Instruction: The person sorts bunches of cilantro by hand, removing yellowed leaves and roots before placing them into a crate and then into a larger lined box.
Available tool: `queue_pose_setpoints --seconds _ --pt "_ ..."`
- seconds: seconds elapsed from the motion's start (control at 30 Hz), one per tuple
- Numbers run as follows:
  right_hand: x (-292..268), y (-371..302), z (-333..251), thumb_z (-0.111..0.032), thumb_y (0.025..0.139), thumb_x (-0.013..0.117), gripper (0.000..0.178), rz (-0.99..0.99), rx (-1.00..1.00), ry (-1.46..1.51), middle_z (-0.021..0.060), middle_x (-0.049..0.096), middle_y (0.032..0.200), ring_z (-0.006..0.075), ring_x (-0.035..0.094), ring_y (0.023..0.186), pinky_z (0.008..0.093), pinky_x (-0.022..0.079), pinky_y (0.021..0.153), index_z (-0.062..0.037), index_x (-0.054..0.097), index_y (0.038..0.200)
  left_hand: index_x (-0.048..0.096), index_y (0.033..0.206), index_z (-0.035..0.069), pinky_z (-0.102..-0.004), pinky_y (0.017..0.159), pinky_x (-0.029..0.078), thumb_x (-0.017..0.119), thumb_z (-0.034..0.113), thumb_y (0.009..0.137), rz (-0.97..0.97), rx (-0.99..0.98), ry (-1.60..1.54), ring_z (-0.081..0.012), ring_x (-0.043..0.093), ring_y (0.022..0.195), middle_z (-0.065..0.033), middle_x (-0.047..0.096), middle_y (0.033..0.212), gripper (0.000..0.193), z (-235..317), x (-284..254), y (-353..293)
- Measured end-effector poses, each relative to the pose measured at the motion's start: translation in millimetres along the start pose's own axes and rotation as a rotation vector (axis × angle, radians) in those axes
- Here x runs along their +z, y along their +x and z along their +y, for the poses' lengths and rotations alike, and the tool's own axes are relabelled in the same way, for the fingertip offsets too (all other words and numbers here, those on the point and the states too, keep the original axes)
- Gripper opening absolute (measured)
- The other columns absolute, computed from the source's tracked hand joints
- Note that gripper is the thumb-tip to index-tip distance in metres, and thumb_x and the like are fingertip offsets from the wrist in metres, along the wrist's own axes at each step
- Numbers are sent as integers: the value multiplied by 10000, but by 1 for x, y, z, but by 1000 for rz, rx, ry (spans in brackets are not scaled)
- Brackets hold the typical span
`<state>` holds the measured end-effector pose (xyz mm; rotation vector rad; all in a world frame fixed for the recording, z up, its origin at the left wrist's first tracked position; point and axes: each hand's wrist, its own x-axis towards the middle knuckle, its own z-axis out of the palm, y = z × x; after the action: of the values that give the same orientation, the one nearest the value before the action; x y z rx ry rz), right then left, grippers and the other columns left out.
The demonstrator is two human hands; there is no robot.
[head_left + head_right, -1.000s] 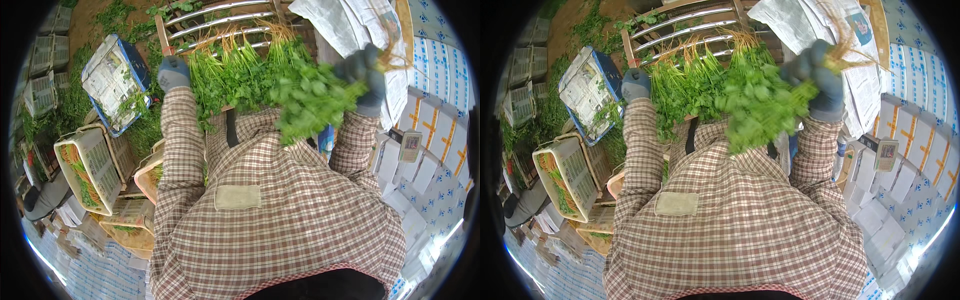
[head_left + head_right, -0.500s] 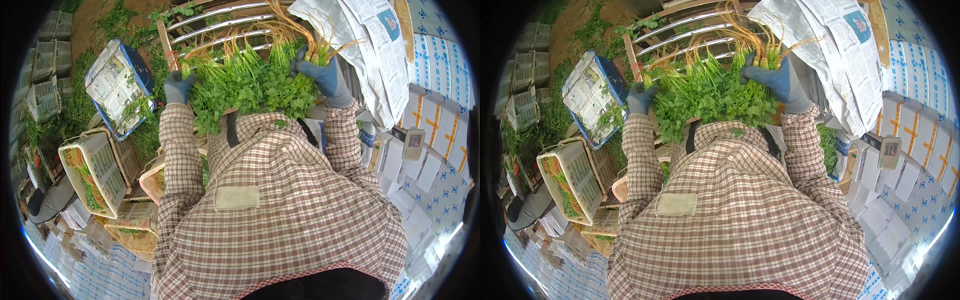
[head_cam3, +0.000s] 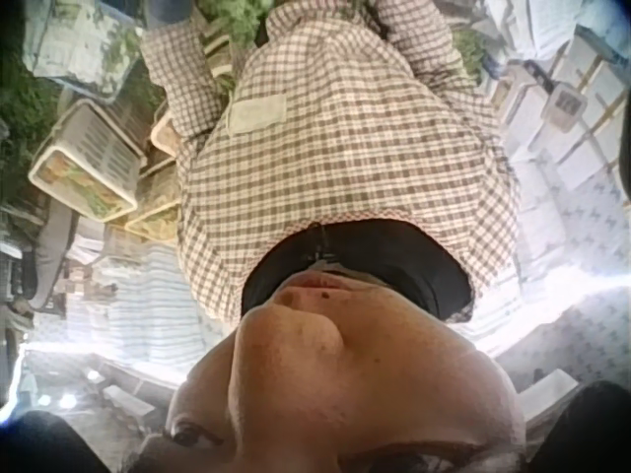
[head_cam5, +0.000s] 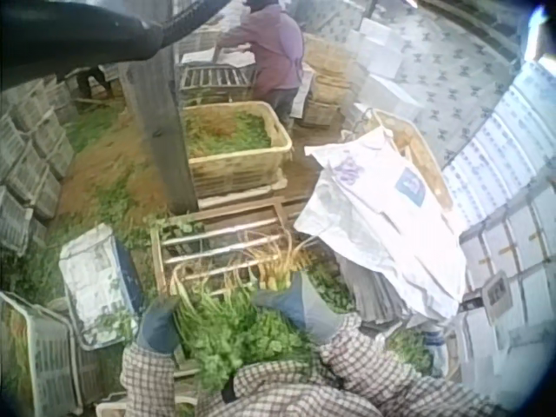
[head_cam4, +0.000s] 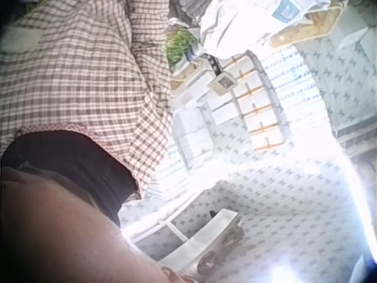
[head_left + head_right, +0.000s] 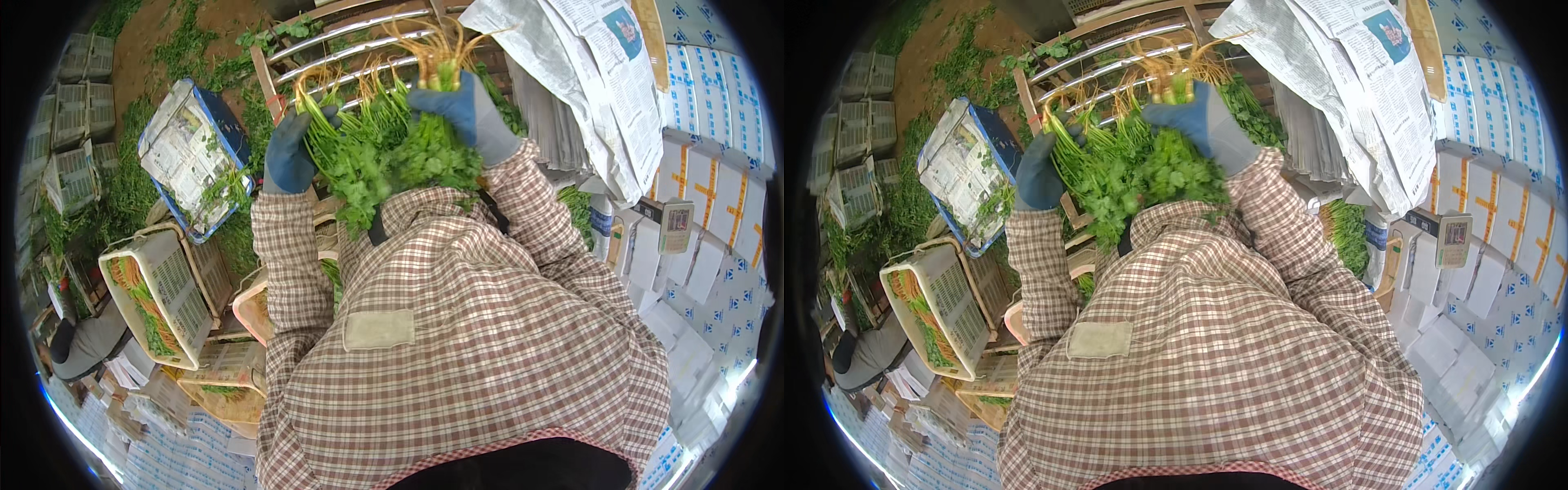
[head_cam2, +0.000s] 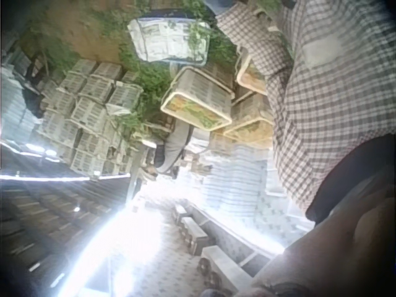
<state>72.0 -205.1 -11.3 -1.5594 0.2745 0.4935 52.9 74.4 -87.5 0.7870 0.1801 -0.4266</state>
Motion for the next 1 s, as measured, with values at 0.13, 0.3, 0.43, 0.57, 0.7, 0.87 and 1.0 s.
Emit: queue_pose_setpoints --seconds 0.13,0.3,0.43,0.57,0.7,0.87,1.0 --pt "24 18 19 -293 754 820 820 -148 -12 -106 281 529 1278 313 567 1182 312 541 892 161 399 1292 520 1260 -64 -348 839 554 558 151 956 136 109 434 -245 641 1055 -181 645 1162 375 3 71 -14" --pt "41 20 24 -259 753 828 926 -101 -82 -112 302 519 1254 315 586 1145 308 546 889 191 249 1318 546 1255 -19 -341 773 544 561 -72 880 -195 656 1319 -268 628 1002 -171 614 1132 378 -9 45 -14" --pt "35 15 25 -233 752 835 1021 -96 -61 -76 319 512 1235 317 602 1116 305 549 887 215 130 1339 529 1276 -34 -359 896 508 538 -25 915 -168 413 916 -275 587 1117 -190 580 1219 362 1 61 -24" --pt "32 30 49 -205 757 834 1096 -183 23 186 327 523 1201 317 611 1100 302 554 884 233 26 1353 480 1318 -70 -352 1012 435 530 138 974 39 79 29 -253 557 1169 -145 580 1241 405 -10 68 -23" --pt "22 57 86 -162 774 816 1094 -312 74 424 307 582 1144 315 613 1106 307 553 895 229 -30 1347 519 1280 -39 -347 932 513 547 144 965 -54 378 512 -255 609 1104 -166 580 1254 365 -21 42 -15" --pt "22 40 67 -247 927 635 929 -423 -14 375 371 451 1295 392 527 1206 417 480 1013 168 -61 1382 517 1254 -28 -360 845 564 562 121 946 6 433 727 -248 648 1019 -176 614 1200 345 -24 43 -20" --pt "5 58 92 -343 1038 358 740 -515 199 979 417 260 1406 469 390 1302 508 392 1085 94 -96 1425 509 1258 -20 -358 809 576 565 73 925 147 71 7 -239 657 983 -161 651 1131 350 -7 48 -27"
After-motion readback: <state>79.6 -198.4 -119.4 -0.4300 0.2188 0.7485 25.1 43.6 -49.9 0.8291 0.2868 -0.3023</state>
